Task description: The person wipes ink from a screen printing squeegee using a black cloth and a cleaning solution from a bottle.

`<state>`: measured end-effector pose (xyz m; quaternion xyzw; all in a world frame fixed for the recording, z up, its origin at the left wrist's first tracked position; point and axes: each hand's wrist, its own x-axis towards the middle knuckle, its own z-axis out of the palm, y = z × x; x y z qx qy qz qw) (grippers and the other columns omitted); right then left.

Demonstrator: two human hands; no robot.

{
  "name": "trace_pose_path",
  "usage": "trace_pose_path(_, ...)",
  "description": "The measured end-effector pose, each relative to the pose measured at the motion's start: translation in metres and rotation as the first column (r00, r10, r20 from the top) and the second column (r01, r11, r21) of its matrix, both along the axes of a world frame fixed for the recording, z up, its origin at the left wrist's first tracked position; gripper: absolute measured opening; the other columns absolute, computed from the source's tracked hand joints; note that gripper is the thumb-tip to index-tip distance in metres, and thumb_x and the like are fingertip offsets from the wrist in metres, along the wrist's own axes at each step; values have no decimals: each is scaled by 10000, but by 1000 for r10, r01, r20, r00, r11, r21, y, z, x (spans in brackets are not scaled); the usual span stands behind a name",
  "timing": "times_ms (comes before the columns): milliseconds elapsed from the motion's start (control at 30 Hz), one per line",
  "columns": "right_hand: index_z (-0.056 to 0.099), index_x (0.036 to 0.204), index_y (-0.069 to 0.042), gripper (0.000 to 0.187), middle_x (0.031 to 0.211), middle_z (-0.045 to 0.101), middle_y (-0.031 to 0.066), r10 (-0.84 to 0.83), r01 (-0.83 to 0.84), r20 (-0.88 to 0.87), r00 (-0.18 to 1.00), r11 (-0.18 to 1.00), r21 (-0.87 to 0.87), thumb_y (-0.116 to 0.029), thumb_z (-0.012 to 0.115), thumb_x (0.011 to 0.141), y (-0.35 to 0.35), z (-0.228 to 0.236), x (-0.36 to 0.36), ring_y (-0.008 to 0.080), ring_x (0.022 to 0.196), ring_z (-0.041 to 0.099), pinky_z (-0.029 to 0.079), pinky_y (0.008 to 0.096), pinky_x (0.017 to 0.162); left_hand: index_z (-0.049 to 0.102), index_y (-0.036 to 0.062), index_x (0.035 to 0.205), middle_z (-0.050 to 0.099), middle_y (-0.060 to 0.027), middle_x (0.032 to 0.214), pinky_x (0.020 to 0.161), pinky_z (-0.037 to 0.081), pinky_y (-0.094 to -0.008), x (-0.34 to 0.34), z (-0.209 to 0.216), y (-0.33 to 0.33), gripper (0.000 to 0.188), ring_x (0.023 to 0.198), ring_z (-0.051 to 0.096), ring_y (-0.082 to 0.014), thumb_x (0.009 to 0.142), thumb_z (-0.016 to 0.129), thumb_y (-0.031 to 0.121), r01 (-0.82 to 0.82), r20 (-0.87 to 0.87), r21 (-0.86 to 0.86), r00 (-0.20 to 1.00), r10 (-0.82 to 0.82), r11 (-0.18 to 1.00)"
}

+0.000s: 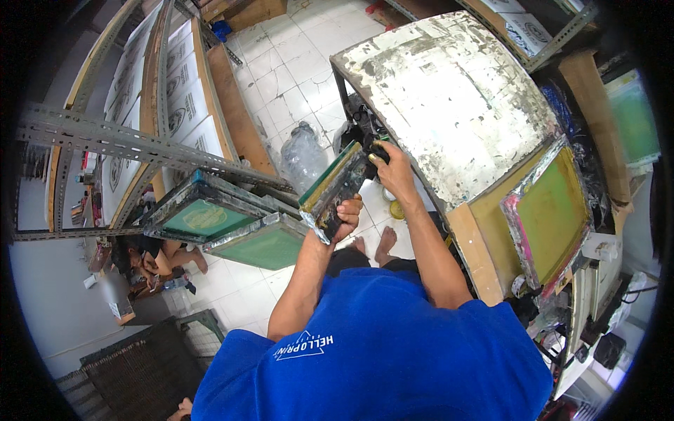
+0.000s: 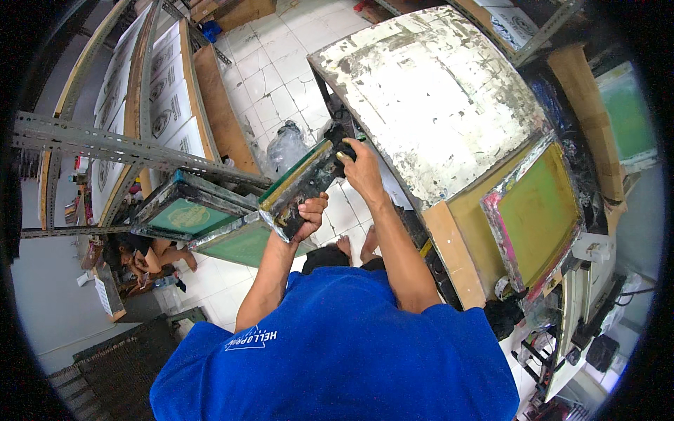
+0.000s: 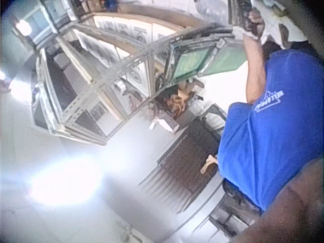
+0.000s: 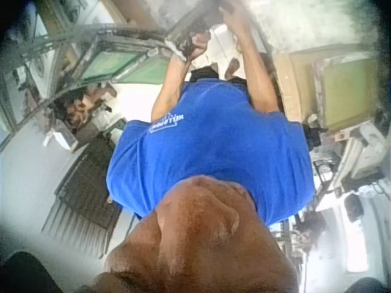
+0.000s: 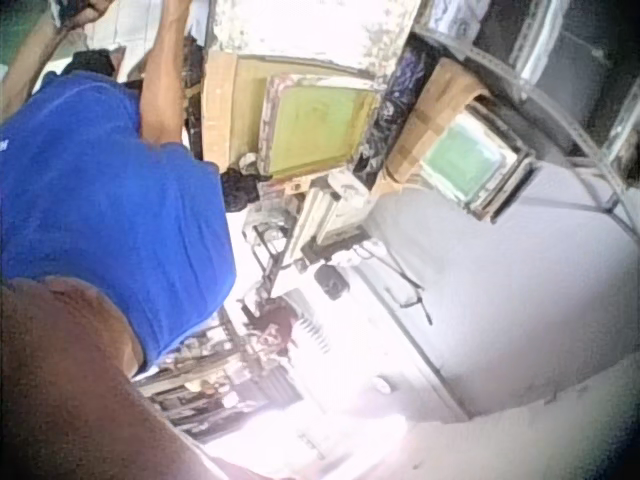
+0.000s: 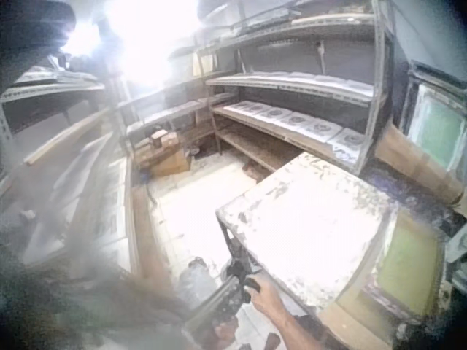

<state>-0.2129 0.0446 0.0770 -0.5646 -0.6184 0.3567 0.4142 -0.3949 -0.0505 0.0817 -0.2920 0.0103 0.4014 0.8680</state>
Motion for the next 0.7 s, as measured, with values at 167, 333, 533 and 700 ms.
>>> trace_pose_path(167,650,1145,6,318,1086,644,249,86,-87,-23,996,996,-25,-74,684,839,11,-28,-9,418,1031,606,468,446,904,392,-120,1133,449,-71,787,527,444,-275,12,5,-13,380,585,510,-153,929,483,188,-25,44,23,999,24,999)
trace_pose_path(333,671,1098,-9,265,1008,641,220,142,-142,-4,990,989,-32,-53,677,837,15,-50,-21,379,963,618,474,407,852,438,-121,1146,465,-65,788,554,449,-259,3,-9,-11,399,626,510,-153,940,513,214,-33,63,43,998,30,999)
trace_pose_path(533,678,1018,25,210,984,632,228,174,-173,39,984,985,-21,-10,631,817,38,-64,-42,402,946,605,467,421,841,447,-124,1145,463,-63,789,567,450,-256,-14,-43,-1,407,641,512,-153,940,521,221,-36,180,64,983,24,997)
trace_pose_path(700,673,967,44,211,950,622,223,276,-274,48,960,960,-54,50,613,765,43,-62,-74,402,920,606,468,415,830,476,-120,1117,476,-62,789,567,463,-255,-33,-62,15,412,637,513,-152,933,528,245,-22,201,-4,979,23,1000)
